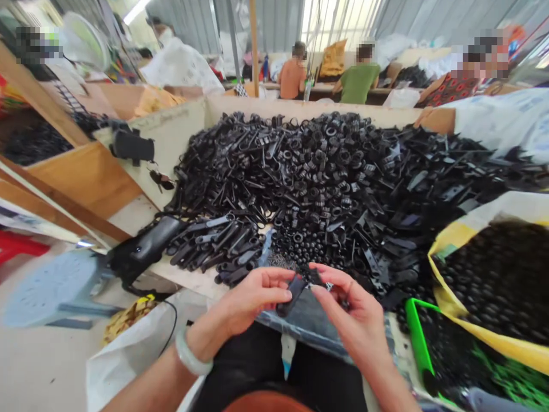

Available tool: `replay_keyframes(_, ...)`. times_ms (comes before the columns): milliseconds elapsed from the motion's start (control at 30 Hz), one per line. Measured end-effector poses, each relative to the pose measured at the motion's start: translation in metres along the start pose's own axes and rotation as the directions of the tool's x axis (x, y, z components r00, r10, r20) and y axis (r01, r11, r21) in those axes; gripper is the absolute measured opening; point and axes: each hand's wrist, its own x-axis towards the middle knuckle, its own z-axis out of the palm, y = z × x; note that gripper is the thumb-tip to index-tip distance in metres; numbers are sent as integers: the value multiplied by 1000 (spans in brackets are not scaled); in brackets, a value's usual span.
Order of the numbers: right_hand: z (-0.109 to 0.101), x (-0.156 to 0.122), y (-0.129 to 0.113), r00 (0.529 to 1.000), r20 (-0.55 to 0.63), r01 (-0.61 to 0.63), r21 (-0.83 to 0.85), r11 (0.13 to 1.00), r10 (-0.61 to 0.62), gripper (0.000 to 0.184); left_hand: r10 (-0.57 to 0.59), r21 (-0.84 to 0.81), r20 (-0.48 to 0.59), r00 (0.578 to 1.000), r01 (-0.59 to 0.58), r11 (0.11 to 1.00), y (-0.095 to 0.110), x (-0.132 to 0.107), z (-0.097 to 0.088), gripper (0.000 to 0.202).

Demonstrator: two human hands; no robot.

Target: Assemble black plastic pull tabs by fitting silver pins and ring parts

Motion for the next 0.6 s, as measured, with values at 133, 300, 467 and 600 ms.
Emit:
replay_keyframes(133,-4,-17,4,952,196,285,-280,917,-236,7,-80,-258,18,997,82,963,-38,-9,24,35)
replay_keyframes(300,-10,-38,15,930,267,336,-346,876,-251,7,-77,-206,12,997,78,975,-47,-12,29,26)
replay_keyframes(467,-13,-42,18,965,199,240,-415,878,-169,27,-20,-16,-6,1000,20,1000,-52,-19,30,29)
replay_keyframes(600,-14,-39,16,929,298,327,-393,859,-218,28,-37,29,13,999,37,999,-57,-21,31,32)
